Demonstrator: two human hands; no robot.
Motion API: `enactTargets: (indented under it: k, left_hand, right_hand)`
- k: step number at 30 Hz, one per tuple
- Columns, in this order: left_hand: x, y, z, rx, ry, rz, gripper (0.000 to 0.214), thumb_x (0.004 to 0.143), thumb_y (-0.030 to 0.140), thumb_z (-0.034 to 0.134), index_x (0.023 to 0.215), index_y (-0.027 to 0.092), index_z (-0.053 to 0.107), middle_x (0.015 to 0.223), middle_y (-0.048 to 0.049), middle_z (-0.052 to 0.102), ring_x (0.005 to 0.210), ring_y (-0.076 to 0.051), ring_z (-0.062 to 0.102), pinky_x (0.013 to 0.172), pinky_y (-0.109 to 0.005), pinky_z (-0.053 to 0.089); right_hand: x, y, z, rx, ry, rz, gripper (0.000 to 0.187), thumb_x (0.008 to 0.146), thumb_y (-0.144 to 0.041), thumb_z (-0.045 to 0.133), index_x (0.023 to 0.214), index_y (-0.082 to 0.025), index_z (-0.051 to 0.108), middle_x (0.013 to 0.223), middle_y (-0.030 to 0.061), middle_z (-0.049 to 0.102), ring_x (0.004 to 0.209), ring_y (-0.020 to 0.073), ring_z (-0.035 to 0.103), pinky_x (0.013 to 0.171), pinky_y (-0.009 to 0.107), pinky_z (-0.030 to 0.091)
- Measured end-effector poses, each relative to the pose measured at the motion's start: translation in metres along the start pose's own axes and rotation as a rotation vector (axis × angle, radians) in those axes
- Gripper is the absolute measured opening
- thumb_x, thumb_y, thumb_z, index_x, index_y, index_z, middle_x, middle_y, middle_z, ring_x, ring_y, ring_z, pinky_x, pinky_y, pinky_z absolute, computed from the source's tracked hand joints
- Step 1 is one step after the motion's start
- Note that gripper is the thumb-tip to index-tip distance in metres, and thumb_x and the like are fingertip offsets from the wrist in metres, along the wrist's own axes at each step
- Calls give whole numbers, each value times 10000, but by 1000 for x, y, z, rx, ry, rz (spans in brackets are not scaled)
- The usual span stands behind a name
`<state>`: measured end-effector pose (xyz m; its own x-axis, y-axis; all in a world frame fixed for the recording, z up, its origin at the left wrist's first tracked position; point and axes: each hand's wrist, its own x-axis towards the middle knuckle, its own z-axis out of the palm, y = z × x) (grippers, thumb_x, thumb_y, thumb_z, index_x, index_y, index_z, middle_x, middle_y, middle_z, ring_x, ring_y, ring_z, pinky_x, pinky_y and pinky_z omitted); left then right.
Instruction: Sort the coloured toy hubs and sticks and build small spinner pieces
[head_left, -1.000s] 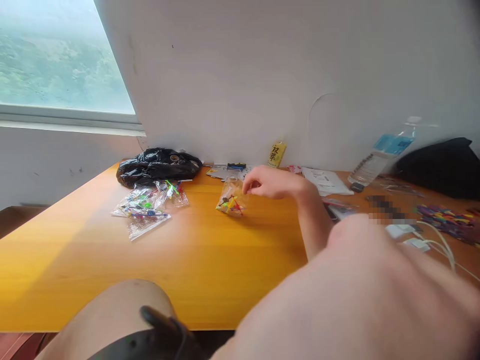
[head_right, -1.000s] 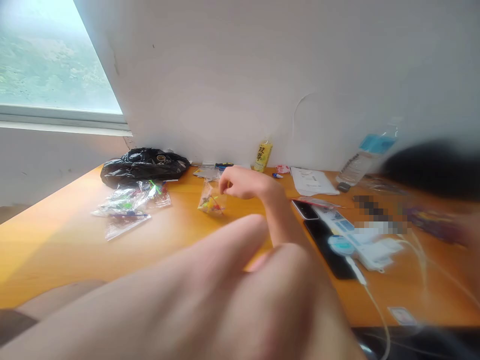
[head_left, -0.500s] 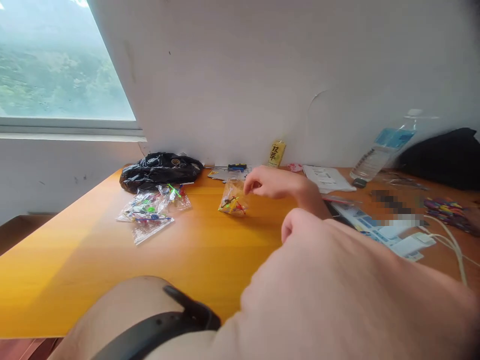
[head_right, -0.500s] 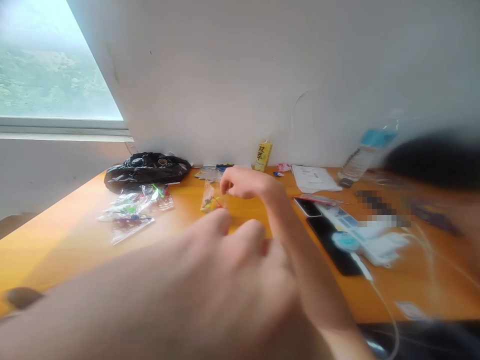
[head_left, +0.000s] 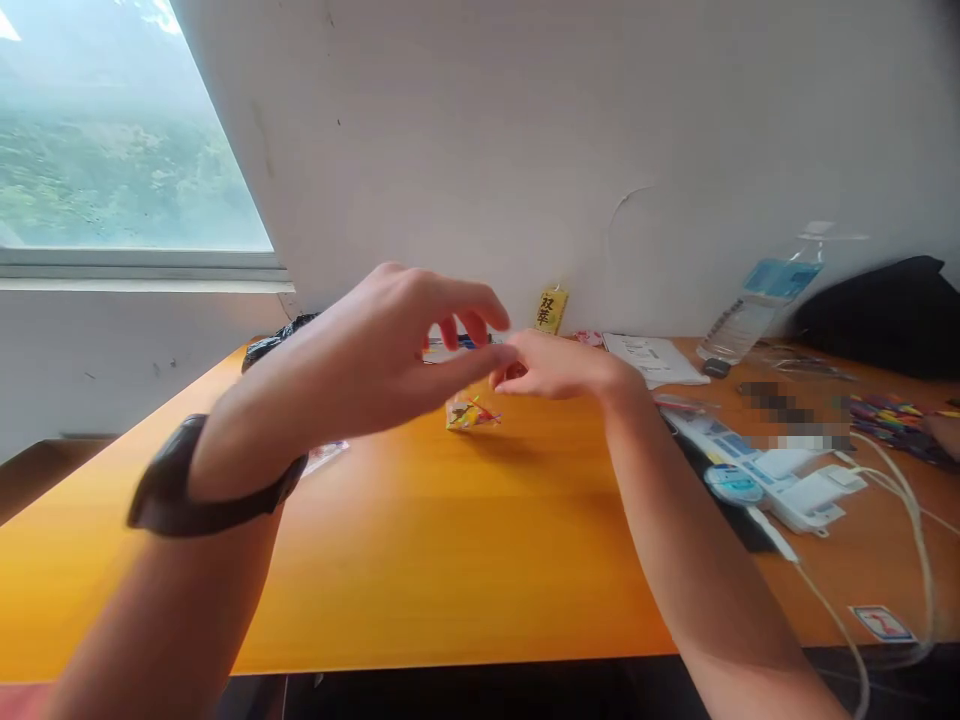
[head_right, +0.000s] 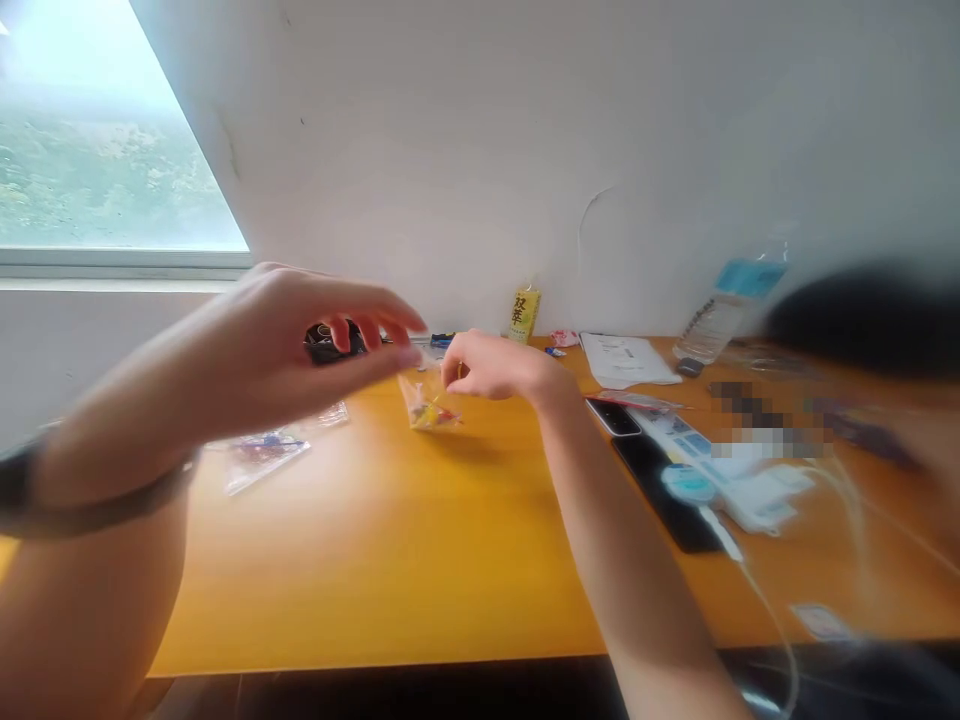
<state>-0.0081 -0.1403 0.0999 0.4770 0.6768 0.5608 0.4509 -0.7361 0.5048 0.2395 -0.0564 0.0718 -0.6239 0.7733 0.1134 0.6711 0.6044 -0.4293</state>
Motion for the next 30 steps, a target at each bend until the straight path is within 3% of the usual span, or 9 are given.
enactTargets:
  k: [3,8,12,15,17,19,22,25,30]
  left_hand:
    - [11,-55,8,-9,157,-35,551,890,465,802,1366,225,664,1300,-102,711,1187,-269,669,966,-358,544]
    - [-21,-132,90,-481,-32,-277,960,752,413,928,1579,273,460,1520,-151,585,1405,-322,545,1126,-429,452]
    - [-34,-120,128,-729,-22,-415,627,780,463,901,1291,159,702,1129,-129,754,1055,-270,697,909,-360,524]
    - [-35,-99,125,-803,-66,-437,433,797,518,871,906,114,760,858,-68,724,788,-180,648,730,-282,482]
    - [-38,-91,120,-812,-109,-452,434,782,532,877,795,118,747,771,-42,695,722,-154,608,685,-265,451]
    - [-43,-88,117,-801,-160,-473,432,756,529,897,774,121,757,762,-40,703,713,-154,603,677,-262,443]
    - [-52,-89,118,-801,-201,-492,423,807,538,857,858,123,797,824,-61,747,736,-165,620,691,-267,455]
    - [-59,-90,120,-800,-171,-527,400,890,522,785,911,123,816,876,-80,774,764,-171,636,716,-269,471]
    - [-63,-90,121,-783,-119,-575,325,875,447,819,930,126,827,942,-100,795,806,-184,667,736,-271,499]
  right_hand:
    - [-3,0,-2,13,-59,0,85,815,-195,722,812,-193,807,857,37,788,710,168,675,609,265,443]
    - [-14,-2,11,158,73,-70,134,876,-291,701,827,-194,780,859,37,772,773,175,687,671,275,486]
    - [-29,0,33,358,273,-84,195,906,-383,716,862,-196,748,906,45,753,853,191,687,809,320,543]
    - [-41,10,56,543,452,-9,252,897,-425,760,1031,-213,730,969,47,728,895,193,684,861,341,552]
    - [-46,20,75,776,507,81,507,862,-462,810,1290,-243,650,1029,47,717,874,186,691,821,339,562]
    - [-49,29,97,1003,408,154,675,833,-503,837,1402,-241,585,1041,59,723,834,182,699,767,331,566]
    - [-50,40,128,1126,227,197,527,813,-518,856,1203,-184,733,919,55,739,724,150,663,741,317,553]
    - [-49,44,147,1091,251,189,379,816,-503,855,989,-171,796,843,37,730,692,132,623,713,292,527]
    - [-51,46,153,1041,260,157,366,827,-489,849,994,-170,784,874,45,748,722,141,630,721,293,518]
